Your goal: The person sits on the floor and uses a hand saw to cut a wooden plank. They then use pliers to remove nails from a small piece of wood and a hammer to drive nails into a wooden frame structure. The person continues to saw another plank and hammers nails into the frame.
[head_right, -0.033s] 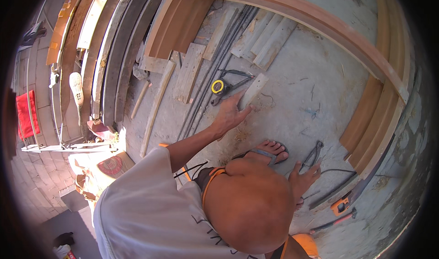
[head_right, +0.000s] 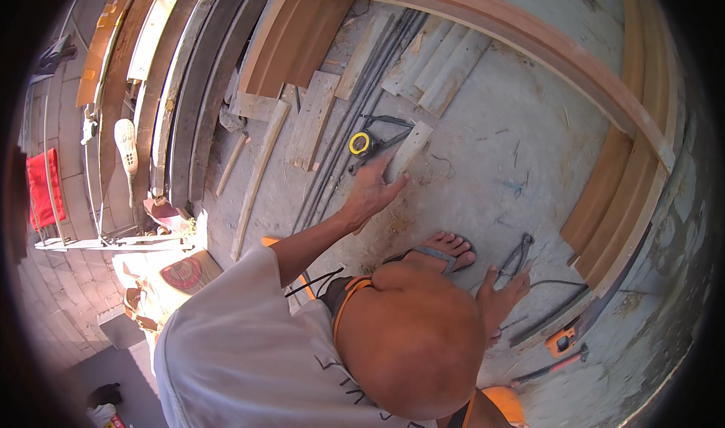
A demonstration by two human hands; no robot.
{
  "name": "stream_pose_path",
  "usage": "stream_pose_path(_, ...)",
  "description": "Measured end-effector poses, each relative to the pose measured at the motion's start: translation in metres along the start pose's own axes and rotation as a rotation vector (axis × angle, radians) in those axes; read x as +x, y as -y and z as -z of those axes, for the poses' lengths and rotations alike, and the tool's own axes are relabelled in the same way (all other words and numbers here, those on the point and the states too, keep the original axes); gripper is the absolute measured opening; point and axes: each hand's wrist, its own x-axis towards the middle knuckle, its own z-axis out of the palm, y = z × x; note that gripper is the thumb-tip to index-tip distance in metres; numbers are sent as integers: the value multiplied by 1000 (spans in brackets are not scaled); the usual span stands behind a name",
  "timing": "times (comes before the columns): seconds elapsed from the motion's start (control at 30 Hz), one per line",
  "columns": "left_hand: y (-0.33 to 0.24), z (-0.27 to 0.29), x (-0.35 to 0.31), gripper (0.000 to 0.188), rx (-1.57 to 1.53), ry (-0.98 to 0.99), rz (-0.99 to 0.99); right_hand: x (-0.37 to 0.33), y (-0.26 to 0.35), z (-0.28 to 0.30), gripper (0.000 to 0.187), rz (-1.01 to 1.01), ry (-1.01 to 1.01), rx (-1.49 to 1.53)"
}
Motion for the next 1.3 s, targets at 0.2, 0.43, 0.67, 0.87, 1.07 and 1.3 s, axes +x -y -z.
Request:
stream_pose_path(0.2, 67, 85, -49, 54, 262, -169, 226, -33, 86, 131, 77, -221, 193, 298)
stream_pose_path(0.43, 232, 163, -106, 57, 557, -347, 454, -34, 27, 141, 73, -257, 141, 188)
stream_pose_path(0.67, 241, 149, -71, 62, 696, -531, 361, -34, 55, 128, 72, -284, 224, 252)
stream_pose_path(0.87, 132, 107, 98, 58, 474, -359, -88, -30, 39, 129, 71, -190, 216, 180)
stream_pose_path(1.07, 123, 74, 228, 60, 536, -158, 181, -37, 45, 146, 73, -177, 169, 163)
stream_pose_path(1.3, 137, 81, 247, 51, 643, -249, 126, -40, 41, 149, 71, -159, 171, 209)
